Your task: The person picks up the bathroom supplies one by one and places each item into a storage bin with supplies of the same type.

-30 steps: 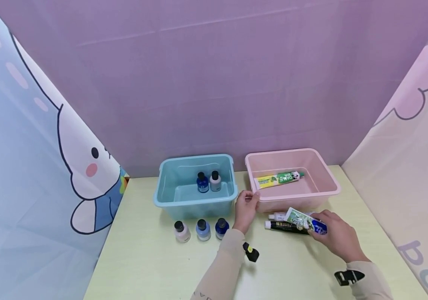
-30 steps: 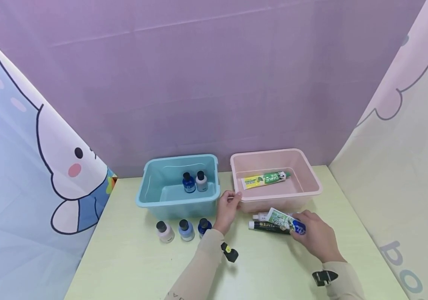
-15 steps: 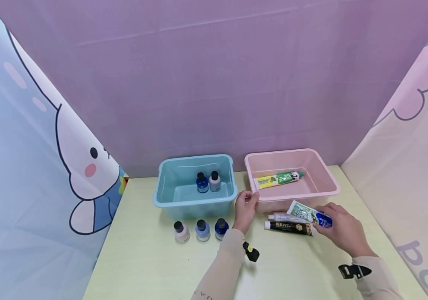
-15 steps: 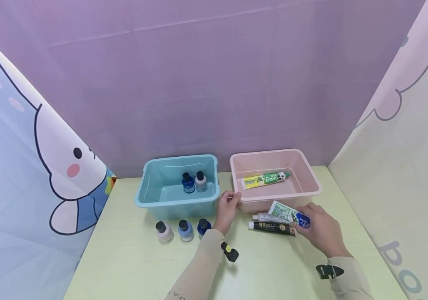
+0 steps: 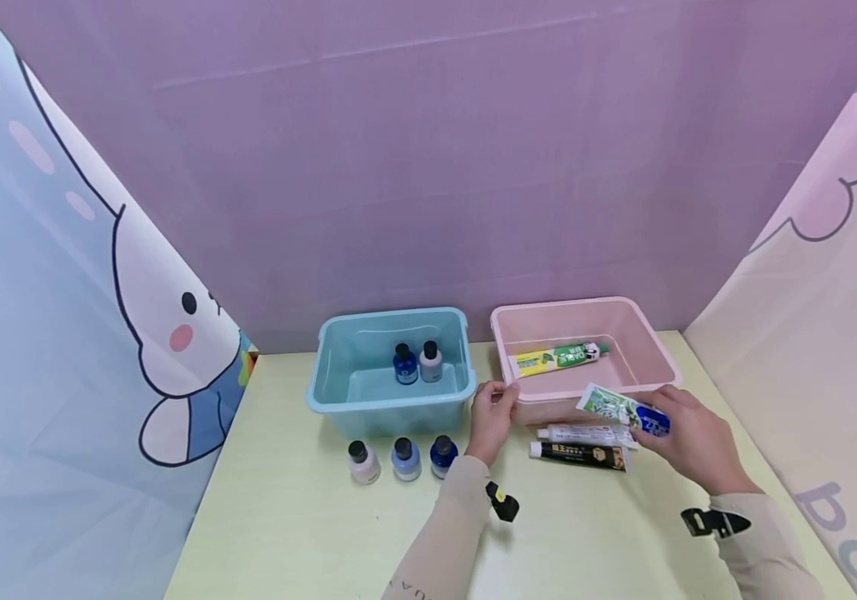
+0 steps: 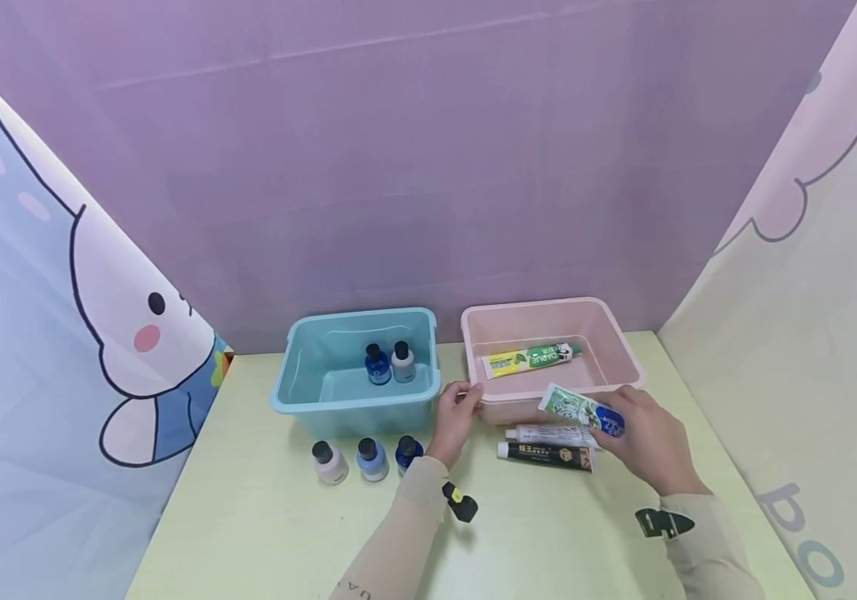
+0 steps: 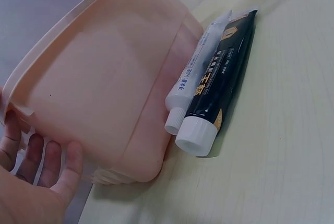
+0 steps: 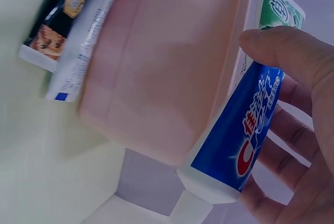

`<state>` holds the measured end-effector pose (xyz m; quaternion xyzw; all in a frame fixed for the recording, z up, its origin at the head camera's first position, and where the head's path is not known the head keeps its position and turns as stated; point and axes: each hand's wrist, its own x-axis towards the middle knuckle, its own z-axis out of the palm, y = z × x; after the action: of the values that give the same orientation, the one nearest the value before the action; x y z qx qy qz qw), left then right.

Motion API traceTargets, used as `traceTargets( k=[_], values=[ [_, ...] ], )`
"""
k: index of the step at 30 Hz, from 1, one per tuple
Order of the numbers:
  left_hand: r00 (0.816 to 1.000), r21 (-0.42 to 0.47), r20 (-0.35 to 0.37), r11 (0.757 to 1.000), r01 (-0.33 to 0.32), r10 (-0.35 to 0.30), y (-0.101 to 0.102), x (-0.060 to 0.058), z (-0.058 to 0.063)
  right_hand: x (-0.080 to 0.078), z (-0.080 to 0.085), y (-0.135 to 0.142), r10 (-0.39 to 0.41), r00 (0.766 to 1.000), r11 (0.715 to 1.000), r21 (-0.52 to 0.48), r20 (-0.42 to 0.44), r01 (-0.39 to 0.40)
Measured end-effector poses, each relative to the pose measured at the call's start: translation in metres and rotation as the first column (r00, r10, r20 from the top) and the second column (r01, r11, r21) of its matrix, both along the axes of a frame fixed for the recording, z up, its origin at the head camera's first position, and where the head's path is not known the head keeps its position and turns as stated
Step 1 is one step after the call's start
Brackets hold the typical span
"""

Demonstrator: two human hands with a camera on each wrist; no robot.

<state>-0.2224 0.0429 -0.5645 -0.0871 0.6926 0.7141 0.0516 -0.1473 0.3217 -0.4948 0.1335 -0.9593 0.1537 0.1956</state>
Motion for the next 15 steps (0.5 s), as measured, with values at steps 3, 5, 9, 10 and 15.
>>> traceTargets(
  k=[3,5,9,10,15],
  values=[
    [1.0,0.01,-0.001,1.0,0.001,-0.001,0.0,0.0,0.0,-0.004,0.006,-0.001,0.01,1.0,1.0,0.007,-0.014,-0.01],
    [1.0,0.016,0.001,1.0,0.003,-0.003,0.0,0.0,0.0,-0.006,0.009,-0.001,0.015,1.0,1.0,0.01,-0.018,-0.015],
    [1.0,0.014,0.003,1.0,0.002,-0.002,0.001,0.001,0.0,-0.011,0.016,-0.003,0.03,0.999,1.0,0.011,-0.031,-0.029],
    [1.0,0.015,0.004,1.0,0.001,-0.001,0.001,0.001,0.0,-0.013,0.017,-0.003,0.034,0.999,0.999,0.011,-0.034,-0.034],
    [1.0,0.013,0.011,1.0,-0.004,0.004,0.001,0.001,0.0,-0.019,0.023,-0.004,0.055,0.997,0.998,0.03,-0.046,-0.054]
  ],
)
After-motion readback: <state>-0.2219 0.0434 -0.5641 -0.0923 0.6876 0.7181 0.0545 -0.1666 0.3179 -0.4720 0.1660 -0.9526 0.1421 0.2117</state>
